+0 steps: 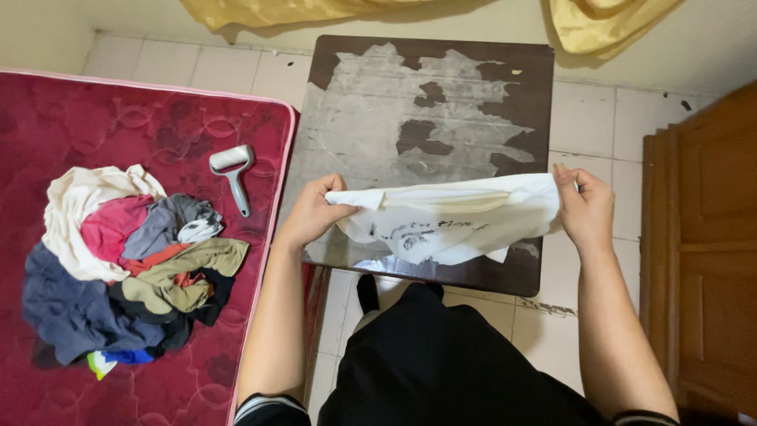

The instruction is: The person picks up a white t-shirt from a pile on a bed, spreads it flat on a small table, uses a lint roller across the front of the garment, and then folds it in half.

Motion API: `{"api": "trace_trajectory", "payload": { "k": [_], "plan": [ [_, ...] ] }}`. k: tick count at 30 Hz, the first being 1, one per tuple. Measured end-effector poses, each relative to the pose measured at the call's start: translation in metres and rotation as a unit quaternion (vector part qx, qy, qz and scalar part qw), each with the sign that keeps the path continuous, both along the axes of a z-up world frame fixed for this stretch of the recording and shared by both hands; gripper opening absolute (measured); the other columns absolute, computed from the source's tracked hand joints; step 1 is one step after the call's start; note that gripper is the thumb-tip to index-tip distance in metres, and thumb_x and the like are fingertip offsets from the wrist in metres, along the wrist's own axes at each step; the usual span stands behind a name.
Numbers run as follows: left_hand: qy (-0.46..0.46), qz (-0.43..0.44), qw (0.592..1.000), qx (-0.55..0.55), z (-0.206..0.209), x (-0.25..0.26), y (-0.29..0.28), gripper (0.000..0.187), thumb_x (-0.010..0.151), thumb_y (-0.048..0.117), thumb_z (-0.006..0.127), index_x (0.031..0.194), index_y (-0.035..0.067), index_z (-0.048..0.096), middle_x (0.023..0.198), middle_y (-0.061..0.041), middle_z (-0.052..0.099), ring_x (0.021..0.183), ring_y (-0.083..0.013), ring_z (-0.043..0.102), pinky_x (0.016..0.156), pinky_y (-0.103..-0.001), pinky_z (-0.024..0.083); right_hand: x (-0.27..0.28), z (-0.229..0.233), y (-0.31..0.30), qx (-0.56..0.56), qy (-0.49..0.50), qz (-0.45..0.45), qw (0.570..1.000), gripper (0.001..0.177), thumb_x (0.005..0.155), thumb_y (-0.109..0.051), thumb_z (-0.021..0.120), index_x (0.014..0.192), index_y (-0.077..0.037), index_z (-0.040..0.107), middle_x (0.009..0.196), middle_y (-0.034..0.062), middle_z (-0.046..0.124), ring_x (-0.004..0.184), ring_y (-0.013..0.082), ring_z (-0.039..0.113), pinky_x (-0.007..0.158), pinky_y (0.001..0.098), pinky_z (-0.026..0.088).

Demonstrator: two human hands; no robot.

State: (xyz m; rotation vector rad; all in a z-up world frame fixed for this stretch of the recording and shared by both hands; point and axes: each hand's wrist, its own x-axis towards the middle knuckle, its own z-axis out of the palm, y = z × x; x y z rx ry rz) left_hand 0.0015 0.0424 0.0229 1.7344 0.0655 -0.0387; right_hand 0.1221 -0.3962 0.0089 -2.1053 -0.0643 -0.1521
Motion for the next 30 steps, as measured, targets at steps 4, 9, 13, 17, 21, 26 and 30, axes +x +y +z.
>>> {"api": "trace_trajectory", "payload": {
  "k": [4, 9, 13, 17, 21, 26, 30],
  "plan": [
    [-0.047, 0.12, 0.984, 0.121, 0.028, -0.012, -0.012, 0.05, 0.08, 0.015, 0.088, 0.071, 0.007, 0.04, 0.066, 0.001, 0.043, 0.066, -0.0071, 0.04, 0.054, -0.031, 0.036, -0.003, 0.008, 0.001, 0.005, 0.03, 0.061, 0.998, 0.035, 0.107, -0.036, 0.068, 0.098, -0.002, 0.073, 0.076, 0.0009, 0.067, 0.072, 0.0077, 0.057, 0.066, 0.0268, 0.047],
    [-0.102, 0.276, 0.886, 0.358, 0.046, -0.033, -0.017, 0.061, 0.068, 0.032, 0.095, 0.062, 0.001, 0.042, 0.055, -0.018, 0.044, 0.051, -0.0331, 0.043, 0.05, -0.043, 0.039, -0.029, 0.018, 0.009, -0.034, 0.044, 0.156, 0.986, 0.033, 0.079, -0.016, 0.08, 0.108, -0.004, 0.07, 0.091, 0.0029, 0.071, 0.082, 0.0109, 0.065, 0.072, 0.0288, 0.053],
    [-0.011, 0.211, 0.898, 0.385, 0.04, -0.054, -0.004, 0.054, 0.064, 0.042, 0.088, 0.06, 0.002, 0.053, 0.057, -0.02, 0.055, 0.055, -0.0365, 0.055, 0.053, -0.046, 0.045, -0.058, 0.013, 0.011, -0.103, 0.055, 0.156, 0.981, 0.029, 0.086, -0.01, 0.076, 0.115, -0.008, 0.072, 0.097, 0.0046, 0.074, 0.085, 0.0133, 0.068, 0.076, 0.0306, 0.054],
    [0.053, 0.124, 0.925, 0.356, 0.024, -0.085, 0.013, 0.053, 0.067, 0.043, 0.087, 0.061, 0.002, 0.054, 0.056, -0.021, 0.053, 0.05, -0.0322, 0.053, 0.054, -0.045, 0.046, -0.094, -0.003, 0.011, -0.079, 0.053, 0.073, 0.993, 0.021, 0.092, -0.01, 0.076, 0.113, -0.008, 0.072, 0.087, 0.0065, 0.066, 0.08, 0.0138, 0.058, 0.074, 0.0302, 0.05],
    [0.029, 0.07, 0.948, 0.31, -0.001, -0.13, 0.047, 0.053, 0.074, 0.04, 0.087, 0.066, 0.0, 0.053, 0.054, -0.014, 0.052, 0.051, -0.021, 0.052, 0.051, -0.04, 0.045, -0.149, -0.006, 0.023, -0.047, 0.023, 0.085, 0.995, 0.021, 0.087, -0.013, 0.076, 0.102, -0.006, 0.064, 0.088, 0.0011, 0.065, 0.079, 0.0104, 0.056, 0.069, 0.0285, 0.047],
    [0.014, 0.0, 0.974, 0.228, -0.033, -0.183, 0.094, 0.022, 0.09, 0.018, 0.071, 0.093, 0.002, 0.057, 0.073, -0.011, 0.055, 0.066, -0.0136, 0.048, 0.06, -0.032, 0.044, -0.206, -0.001, 0.046, -0.071, 0.199, 0.087, 0.974, 0.02, 0.088, -0.021, 0.07, 0.102, -0.008, 0.067, 0.08, 0.0051, 0.065, 0.068, 0.017, 0.053, 0.062, 0.0338, 0.046],
    [0.061, 0.027, 0.981, 0.182, -0.065, -0.225, 0.116, 0.026, 0.088, 0.018, 0.07, 0.112, 0.007, 0.066, 0.075, -0.011, 0.059, 0.067, -0.0128, 0.053, 0.063, -0.029, 0.046, -0.244, -0.013, 0.064, -0.098, 0.302, 0.163, 0.934, 0.027, 0.087, -0.026, 0.068, 0.107, -0.008, 0.073, 0.085, 0.0059, 0.071, 0.071, 0.0195, 0.064, 0.063, 0.0383, 0.054]
  ]
}}
